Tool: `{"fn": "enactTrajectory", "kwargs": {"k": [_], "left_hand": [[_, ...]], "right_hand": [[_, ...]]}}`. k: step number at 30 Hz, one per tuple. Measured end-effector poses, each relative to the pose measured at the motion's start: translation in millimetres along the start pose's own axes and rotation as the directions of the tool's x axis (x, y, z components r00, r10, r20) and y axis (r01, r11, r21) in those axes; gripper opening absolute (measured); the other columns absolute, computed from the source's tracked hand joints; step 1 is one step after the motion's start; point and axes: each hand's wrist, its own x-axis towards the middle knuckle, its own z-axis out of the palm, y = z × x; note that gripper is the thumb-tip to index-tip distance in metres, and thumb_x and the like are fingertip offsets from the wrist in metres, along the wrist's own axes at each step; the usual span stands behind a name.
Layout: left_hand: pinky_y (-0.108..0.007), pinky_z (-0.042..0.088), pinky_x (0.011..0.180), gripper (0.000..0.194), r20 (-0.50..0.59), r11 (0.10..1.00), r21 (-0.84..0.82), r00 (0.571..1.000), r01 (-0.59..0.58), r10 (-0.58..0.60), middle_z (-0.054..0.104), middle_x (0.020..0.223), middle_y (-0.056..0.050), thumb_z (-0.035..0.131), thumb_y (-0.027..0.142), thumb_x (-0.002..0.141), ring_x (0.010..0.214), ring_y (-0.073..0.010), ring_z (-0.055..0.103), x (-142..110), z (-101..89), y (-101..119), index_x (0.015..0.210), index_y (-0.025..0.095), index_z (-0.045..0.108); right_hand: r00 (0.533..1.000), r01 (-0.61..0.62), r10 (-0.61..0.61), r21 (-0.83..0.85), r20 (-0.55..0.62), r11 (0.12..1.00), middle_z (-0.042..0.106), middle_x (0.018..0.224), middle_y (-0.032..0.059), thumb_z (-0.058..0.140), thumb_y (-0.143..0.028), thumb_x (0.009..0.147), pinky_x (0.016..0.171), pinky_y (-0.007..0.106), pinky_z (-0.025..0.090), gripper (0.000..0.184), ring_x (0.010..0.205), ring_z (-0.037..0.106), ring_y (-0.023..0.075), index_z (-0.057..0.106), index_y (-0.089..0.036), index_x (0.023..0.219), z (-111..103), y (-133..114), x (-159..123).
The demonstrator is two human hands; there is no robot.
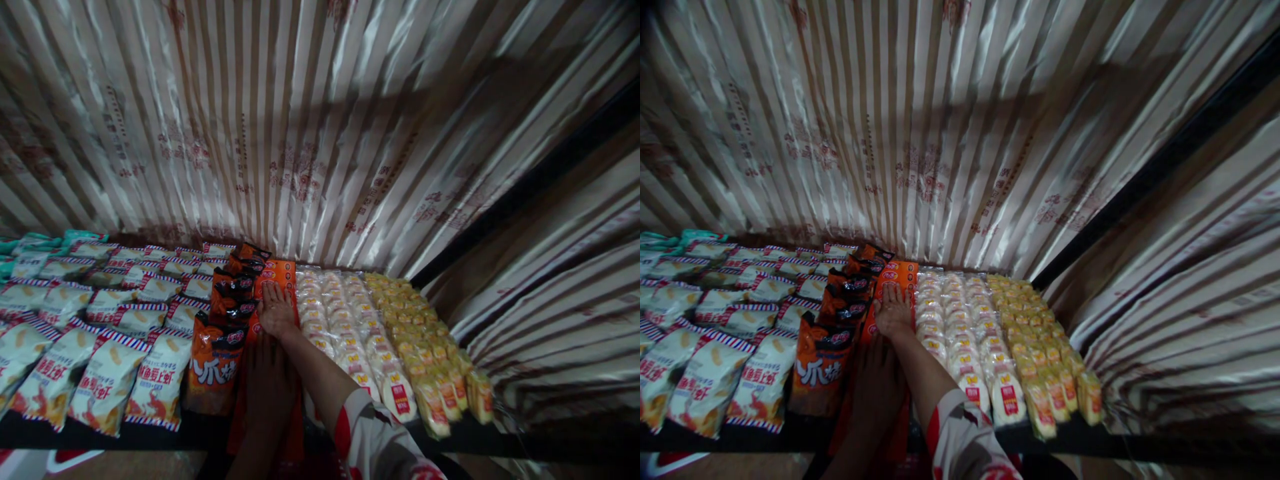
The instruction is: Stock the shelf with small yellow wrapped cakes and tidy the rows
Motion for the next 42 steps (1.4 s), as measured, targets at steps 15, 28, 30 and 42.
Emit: {"fn": "enactTrajectory", "kwargs": {"k": [15,28,30,42], "left_hand": [[-0.038,0.048,0.09,0.031,-0.077,0.957,-0.242,0.98,0.159,-0.182,0.062,0.112,-0.013,0.036,0.018,0.087,0.107,-0.0221,0.057,10,2.5,-7,0.105,0.013,0.061],[-0.046,0.03,0.108,0.05,0.082,0.816,-0.499,0.954,0.291,-0.29,0.038,0.139,-0.022,0.025,0.03,0.091,0.132,-0.0253,0.032,23,4.4,-2,0.129,0.001,0.042],[-0.046,0.029,0.109,0.051,0.119,0.812,-0.498,0.952,0.304,-0.283,0.036,0.141,-0.021,0.025,0.031,0.092,0.133,-0.0251,0.03,21,7.7,-5,0.131,0.002,0.041],[-0.047,0.029,0.108,0.049,0.093,0.832,-0.472,0.955,0.293,-0.283,0.037,0.142,-0.017,0.027,0.032,0.092,0.133,-0.0246,0.031,15,16.0,-9,0.133,0.008,0.039]], "right_hand": [[1.0,-0.018,0.018,-0.005,0.008,1.0,0.02,0.15,0.003,0.017,-0.041,0.092,0.112,0.042,0.002,0.058,0.14,0.01,0.0199,0.022,-0.016,0.144,-2,0,0],[0.998,-0.049,0.051,-0.056,0.036,0.997,0.02,0.15,0.0011,0.022,-0.035,0.092,0.112,0.041,0.004,0.055,0.14,0.01,0.0172,0.022,-0.019,0.144,-1,0,4],[0.998,-0.046,0.048,-0.068,0.03,0.997,0.02,0.15,0.0018,0.022,-0.036,0.092,0.112,0.041,0.006,0.055,0.14,0.01,0.0175,0.021,-0.019,0.144,-2,-1,3],[0.998,-0.062,0.062,-0.026,0.01,0.998,0.021,0.15,0.0003,0.023,-0.035,0.091,0.112,0.039,0.003,0.055,0.14,0.01,0.0167,0.023,-0.018,0.144,0,0,3]]}}
